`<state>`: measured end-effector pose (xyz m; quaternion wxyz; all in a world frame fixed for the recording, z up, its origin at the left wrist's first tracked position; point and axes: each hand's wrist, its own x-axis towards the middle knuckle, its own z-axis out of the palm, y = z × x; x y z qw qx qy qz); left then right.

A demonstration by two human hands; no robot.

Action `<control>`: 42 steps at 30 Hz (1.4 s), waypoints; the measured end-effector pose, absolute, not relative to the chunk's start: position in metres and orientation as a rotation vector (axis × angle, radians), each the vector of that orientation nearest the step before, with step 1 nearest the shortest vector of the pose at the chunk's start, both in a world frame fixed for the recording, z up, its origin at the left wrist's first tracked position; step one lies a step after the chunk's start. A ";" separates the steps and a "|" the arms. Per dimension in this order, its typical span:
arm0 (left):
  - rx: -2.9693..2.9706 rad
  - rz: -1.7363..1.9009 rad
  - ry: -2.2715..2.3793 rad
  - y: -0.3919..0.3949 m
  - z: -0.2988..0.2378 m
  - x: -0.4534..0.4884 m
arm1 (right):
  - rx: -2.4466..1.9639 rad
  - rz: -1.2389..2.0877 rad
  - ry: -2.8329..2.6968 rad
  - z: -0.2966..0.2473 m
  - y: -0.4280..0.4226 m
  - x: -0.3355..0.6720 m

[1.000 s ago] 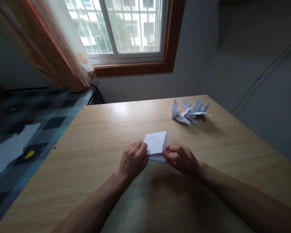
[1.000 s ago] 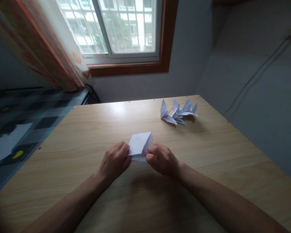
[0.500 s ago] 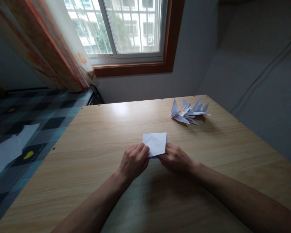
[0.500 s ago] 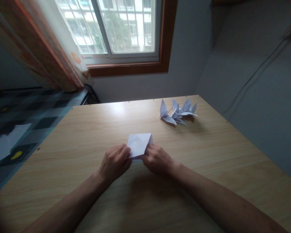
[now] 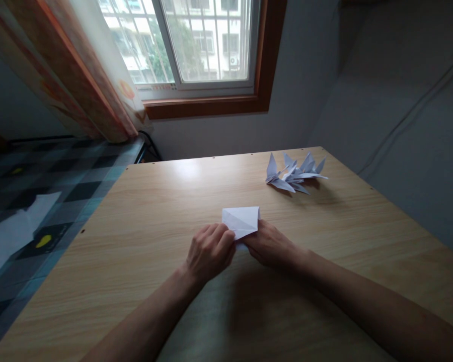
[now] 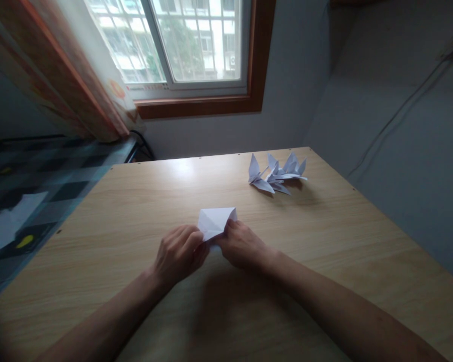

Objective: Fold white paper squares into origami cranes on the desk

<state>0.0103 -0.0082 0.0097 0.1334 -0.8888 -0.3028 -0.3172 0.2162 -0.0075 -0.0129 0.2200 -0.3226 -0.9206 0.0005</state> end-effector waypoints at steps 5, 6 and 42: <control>-2.558 -1.018 -0.769 -0.009 0.011 0.008 | -0.856 0.041 -2.499 -0.011 -0.008 0.216; -2.548 -1.042 -0.751 -0.009 0.011 0.008 | -0.857 0.049 -2.490 -0.011 -0.009 0.216; -2.574 -0.684 -0.883 -0.010 0.011 0.005 | -0.871 0.085 -2.478 -0.010 -0.009 0.226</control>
